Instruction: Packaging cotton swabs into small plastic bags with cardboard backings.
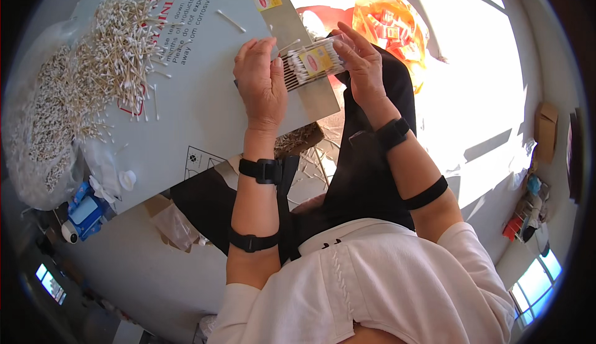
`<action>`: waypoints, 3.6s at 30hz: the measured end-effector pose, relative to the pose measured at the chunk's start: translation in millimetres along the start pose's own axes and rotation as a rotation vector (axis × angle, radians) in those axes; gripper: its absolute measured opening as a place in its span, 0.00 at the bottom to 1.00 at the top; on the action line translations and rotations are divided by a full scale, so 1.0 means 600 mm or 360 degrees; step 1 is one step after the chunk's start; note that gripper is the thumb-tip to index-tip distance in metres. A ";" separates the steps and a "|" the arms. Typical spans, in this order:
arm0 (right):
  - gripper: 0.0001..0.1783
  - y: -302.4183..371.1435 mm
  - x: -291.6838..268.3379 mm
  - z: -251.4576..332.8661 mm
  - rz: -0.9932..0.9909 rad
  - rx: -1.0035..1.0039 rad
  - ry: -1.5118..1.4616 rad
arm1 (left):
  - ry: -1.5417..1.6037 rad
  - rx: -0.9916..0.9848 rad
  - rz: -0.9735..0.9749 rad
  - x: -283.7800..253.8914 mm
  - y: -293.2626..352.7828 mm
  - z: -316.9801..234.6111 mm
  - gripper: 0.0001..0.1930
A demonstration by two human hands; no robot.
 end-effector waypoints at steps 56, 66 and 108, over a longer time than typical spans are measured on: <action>0.18 -0.010 0.001 -0.058 0.0136 0.0408 -0.0739 | 0.0352 -0.0081 -0.0275 -0.022 0.012 0.014 0.20; 0.13 -0.010 0.038 -0.051 0.0136 0.0327 -0.1014 | 0.0738 -0.0350 -0.0422 0.010 0.038 0.012 0.28; 0.15 -0.022 0.023 -0.051 -0.0029 0.0348 -0.0540 | 0.1492 -0.0692 -0.0743 0.028 0.112 -0.022 0.26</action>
Point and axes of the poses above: each hand's wrist, its own y-axis away from the middle knuckle, its own x-axis out of the palm, z = x × y, the point moved 10 cm from there along -y, towards the middle knuckle, and after that the axes turned 12 degrees about x, right-handed, at the moved point
